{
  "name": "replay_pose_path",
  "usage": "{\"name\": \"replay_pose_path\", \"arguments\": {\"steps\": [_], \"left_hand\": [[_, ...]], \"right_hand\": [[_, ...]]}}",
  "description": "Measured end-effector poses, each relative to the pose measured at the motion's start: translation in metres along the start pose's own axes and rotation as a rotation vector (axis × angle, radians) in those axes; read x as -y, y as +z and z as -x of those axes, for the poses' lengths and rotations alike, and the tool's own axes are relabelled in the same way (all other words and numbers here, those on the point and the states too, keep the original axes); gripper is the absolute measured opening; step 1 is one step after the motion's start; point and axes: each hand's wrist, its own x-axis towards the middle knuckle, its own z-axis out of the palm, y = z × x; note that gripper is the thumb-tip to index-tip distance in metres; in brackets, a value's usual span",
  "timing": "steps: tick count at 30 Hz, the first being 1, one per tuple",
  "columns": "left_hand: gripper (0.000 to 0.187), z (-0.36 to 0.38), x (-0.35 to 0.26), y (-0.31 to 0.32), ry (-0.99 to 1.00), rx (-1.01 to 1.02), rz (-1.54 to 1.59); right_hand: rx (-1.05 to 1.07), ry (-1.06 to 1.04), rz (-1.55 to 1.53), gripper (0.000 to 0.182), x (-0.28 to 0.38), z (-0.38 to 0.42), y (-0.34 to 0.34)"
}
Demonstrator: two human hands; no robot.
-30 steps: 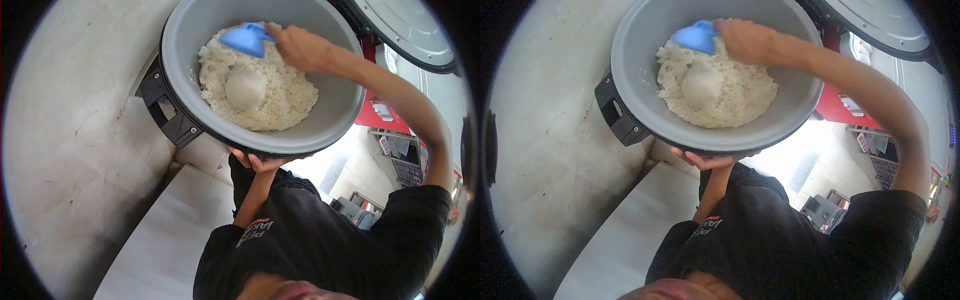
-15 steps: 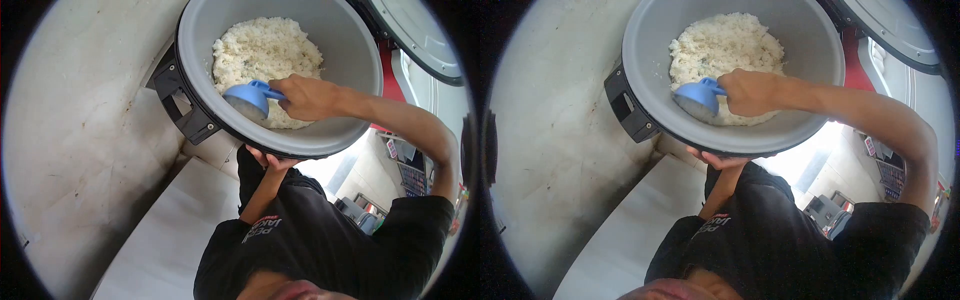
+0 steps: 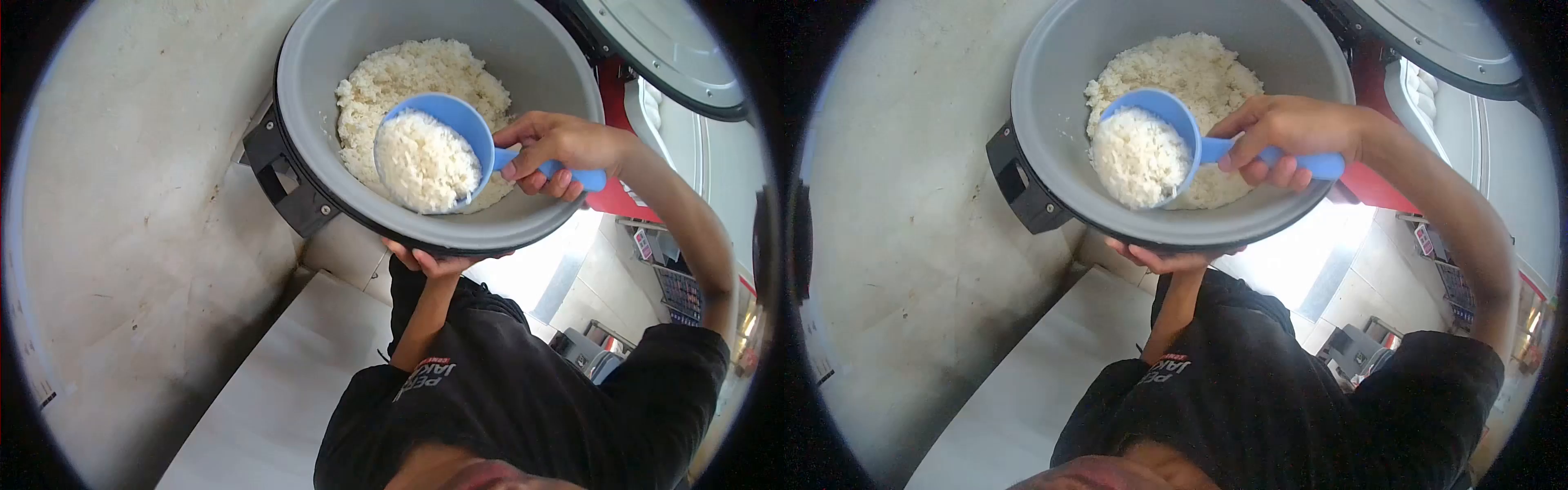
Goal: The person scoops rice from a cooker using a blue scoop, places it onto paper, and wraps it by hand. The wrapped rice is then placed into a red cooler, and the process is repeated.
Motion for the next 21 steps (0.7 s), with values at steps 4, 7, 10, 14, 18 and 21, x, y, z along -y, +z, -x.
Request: {"name": "replay_pose_path", "arguments": {"steps": [4, 7, 10, 14, 18, 21], "left_hand": [[0.121, -0.017, 0.014, -0.002, 0.031, 0.07, -0.03], [0.123, -0.019, 0.026, -0.008, 0.04, 0.089, -0.021], [0.123, -0.018, 0.032, -0.012, 0.052, 0.138, -0.037], [0.124, -0.021, 0.03, -0.008, 0.018, 0.135, -0.005], [0.123, -0.025, 0.031, -0.015, -0.014, 0.196, -0.052], [0.107, -0.029, 0.025, -0.025, -0.003, 0.185, 0.097]], "right_hand": [[-0.222, -0.12, -0.177, 0.043, 0.0, 0.008, 0.009], [-0.293, -0.262, -0.275, 0.043, -0.006, 0.008, -0.004], [-0.238, -0.335, -0.416, 0.02, -0.013, 0.021, -0.009], [-0.11, -0.636, -0.693, 0.026, -0.042, 0.038, 0.005], [-0.018, -0.892, -0.99, 0.03, -0.104, 0.059, 0.028], [0.312, -1.047, -1.265, 0.031, -0.198, 0.042, 0.051]]}}
